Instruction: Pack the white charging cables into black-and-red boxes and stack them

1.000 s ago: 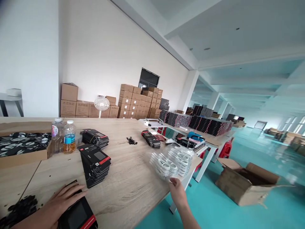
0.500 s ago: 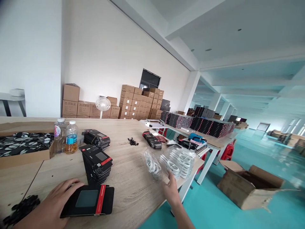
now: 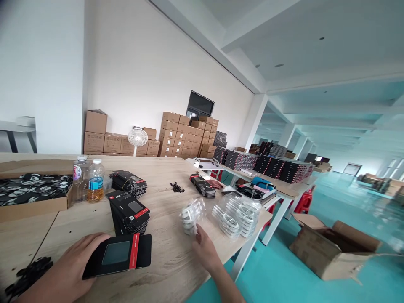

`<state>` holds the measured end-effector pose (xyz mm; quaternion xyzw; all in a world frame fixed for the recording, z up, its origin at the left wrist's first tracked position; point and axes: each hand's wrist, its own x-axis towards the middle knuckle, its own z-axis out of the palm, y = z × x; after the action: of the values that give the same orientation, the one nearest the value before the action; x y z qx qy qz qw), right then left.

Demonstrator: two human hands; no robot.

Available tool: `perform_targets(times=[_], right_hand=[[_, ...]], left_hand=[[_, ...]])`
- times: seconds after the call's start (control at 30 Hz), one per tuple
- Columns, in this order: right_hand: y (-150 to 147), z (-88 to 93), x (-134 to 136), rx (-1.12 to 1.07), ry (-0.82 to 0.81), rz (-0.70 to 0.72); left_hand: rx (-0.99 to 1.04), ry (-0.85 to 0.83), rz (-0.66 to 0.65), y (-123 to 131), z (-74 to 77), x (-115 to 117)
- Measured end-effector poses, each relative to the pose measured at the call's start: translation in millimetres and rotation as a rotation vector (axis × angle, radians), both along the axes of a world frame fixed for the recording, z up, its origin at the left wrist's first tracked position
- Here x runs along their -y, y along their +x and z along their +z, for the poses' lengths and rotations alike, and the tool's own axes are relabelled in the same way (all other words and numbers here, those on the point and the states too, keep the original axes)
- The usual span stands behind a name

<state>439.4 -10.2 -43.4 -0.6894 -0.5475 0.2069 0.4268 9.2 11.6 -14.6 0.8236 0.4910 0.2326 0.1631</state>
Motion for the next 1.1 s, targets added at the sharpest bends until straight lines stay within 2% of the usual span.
perform_targets(times=[0.1, 0.17, 0.23, 0.3, 0.4, 0.5, 0.63, 0.77, 0.9, 1.1], right_hand=[[-28, 1.8, 7, 0.07, -0.015, 0.072], [-44, 14.0, 10, 0.222, -0.051, 0.18], [-52, 34.3, 7, 0.411, -0.062, 0.251], [-49, 58.5, -6, 0.541, -0.019, 0.217], [-28, 90.6, -41, 0.656, 0.033, 0.097], [-2, 109.0, -76, 0.783, -0.024, 0.077], [19, 118.0, -98, 0.951, -0.157, 0.156], [27, 121.0, -95, 1.113, -0.186, 0.21], [29, 117.0, -81, 1.223, -0.106, 0.181], [22, 116.2, -64, 1.28, 0.125, -0.007]], left_hand=[[0.011, 0.032, -0.038, -3, -4.0, -4], [0.01, 0.039, -0.008, -6, -6.1, -6], [0.006, 0.039, 0.011, -8, -6.6, -8], [0.003, 0.039, 0.022, -9, -5.9, -8], [-0.008, 0.048, 0.02, -7, -3.7, -8], [-0.028, 0.043, 0.023, -4, -1.1, -7], [-0.024, 0.039, 0.027, -4, 1.0, -7], [0.017, 0.072, 0.035, -7, -1.1, -9], [0.049, 0.105, 0.042, -6, -5.0, -9], [0.04, 0.141, 0.073, -7, -8.8, -10]])
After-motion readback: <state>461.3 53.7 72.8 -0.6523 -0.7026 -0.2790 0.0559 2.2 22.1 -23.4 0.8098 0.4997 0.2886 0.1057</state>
